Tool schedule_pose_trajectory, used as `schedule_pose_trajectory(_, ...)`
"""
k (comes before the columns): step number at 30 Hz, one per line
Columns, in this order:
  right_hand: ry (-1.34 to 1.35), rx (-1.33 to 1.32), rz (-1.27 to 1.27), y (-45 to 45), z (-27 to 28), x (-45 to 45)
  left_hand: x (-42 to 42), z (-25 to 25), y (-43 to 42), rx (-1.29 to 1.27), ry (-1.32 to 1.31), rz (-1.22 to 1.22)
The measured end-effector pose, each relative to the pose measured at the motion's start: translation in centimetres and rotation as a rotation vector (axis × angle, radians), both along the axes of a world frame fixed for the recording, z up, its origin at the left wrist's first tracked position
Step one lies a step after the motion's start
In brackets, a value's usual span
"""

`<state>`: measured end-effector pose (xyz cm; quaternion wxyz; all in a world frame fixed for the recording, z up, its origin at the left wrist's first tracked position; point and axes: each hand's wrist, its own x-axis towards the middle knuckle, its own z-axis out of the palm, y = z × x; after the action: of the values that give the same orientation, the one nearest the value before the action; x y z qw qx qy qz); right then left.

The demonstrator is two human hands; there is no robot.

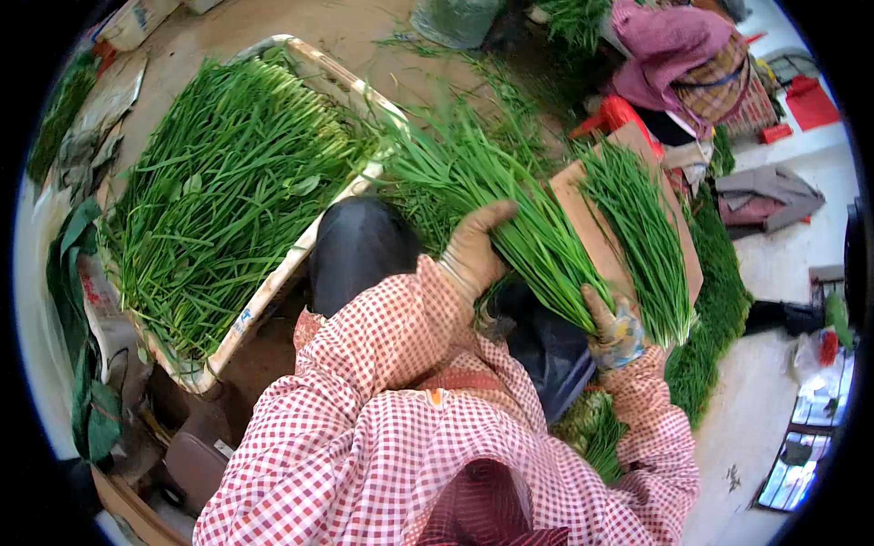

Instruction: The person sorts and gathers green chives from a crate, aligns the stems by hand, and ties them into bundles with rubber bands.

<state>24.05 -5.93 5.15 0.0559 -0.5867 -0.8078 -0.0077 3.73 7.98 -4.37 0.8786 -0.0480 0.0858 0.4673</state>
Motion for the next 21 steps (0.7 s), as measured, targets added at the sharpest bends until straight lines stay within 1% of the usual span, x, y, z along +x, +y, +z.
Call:
schedule_pose_trajectory(1, 0.001, -0.008, -0.029, -1.4, 0.0, 0.8, 0.0, 0.2, 0.2, -0.008, 0.001, -0.029)
schedule_pose_trajectory(3, -0.121, -0.213, -0.157, -4.4, 0.5, 2.5, -0.5, 0.1, 1.1, -0.070, 0.094, 0.042)
schedule_pose_trajectory(4, -0.075, -0.295, -0.200, -5.7, 1.2, 3.1, -0.9, 0.0, 1.6, -0.094, 0.194, 0.090)
schedule_pose_trajectory(5, -0.071, -0.304, -0.229, -7.2, 0.8, 4.0, -1.5, -0.2, 2.4, -0.117, 0.297, 0.135)
schedule_pose_trajectory(7, 0.088, -0.463, -0.479, -10.5, -0.7, 6.2, -3.1, -0.6, 4.8, -0.037, 0.559, 0.189)
schedule_pose_trajectory(9, 0.280, -0.607, -0.753, -13.3, -1.8, 7.9, -6.0, 0.6, 7.0, 0.129, 1.022, 0.136)
schedule_pose_trajectory(10, 0.132, -0.573, -0.636, -14.3, -1.5, 7.6, -7.1, 0.3, 8.5, 0.143, 1.048, 0.179)
schedule_pose_trajectory(11, -0.013, -0.542, -0.519, -14.8, -1.0, 6.9, -8.1, -0.2, 9.9, 0.118, 0.971, 0.248)
schedule_pose_trajectory(12, 0.178, -0.665, -1.251, -11.5, 0.2, 4.1, -8.7, -0.5, 10.9, 0.123, 0.919, 0.295)
schedule_pose_trajectory(13, 0.191, -0.671, -1.278, -12.0, -0.2, 4.7, -8.6, -0.3, 10.6, 0.197, 0.976, 0.304)
schedule_pose_trajectory(14, 0.204, -0.715, -1.214, -12.6, -0.8, 5.2, -7.9, 0.5, 9.3, 0.346, 1.140, 0.277)
schedule_pose_trajectory(15, 0.218, -0.751, -1.144, -12.9, -1.0, 5.3, -6.9, 0.5, 8.1, 0.362, 1.143, 0.261)
schedule_pose_trajectory(17, 0.174, -0.692, -0.923, -13.5, -0.1, 5.0, -4.7, 0.3, 5.4, 0.981, 1.320, -0.035)
schedule_pose_trajectory(19, -0.130, -0.725, -0.501, -13.2, 0.3, 5.4, -1.6, 1.6, 0.8, 1.306, 1.329, -0.321)
schedule_pose_trajectory(20, -0.151, -0.574, -0.429, -13.9, -0.6, 5.9, 0.2, 1.6, -1.5, 1.444, 1.293, -0.352)
schedule_pose_trajectory(21, -0.144, -0.576, -0.436, -14.0, -0.5, 5.8, 1.7, 1.3, -3.6, 1.577, 1.252, -0.382)
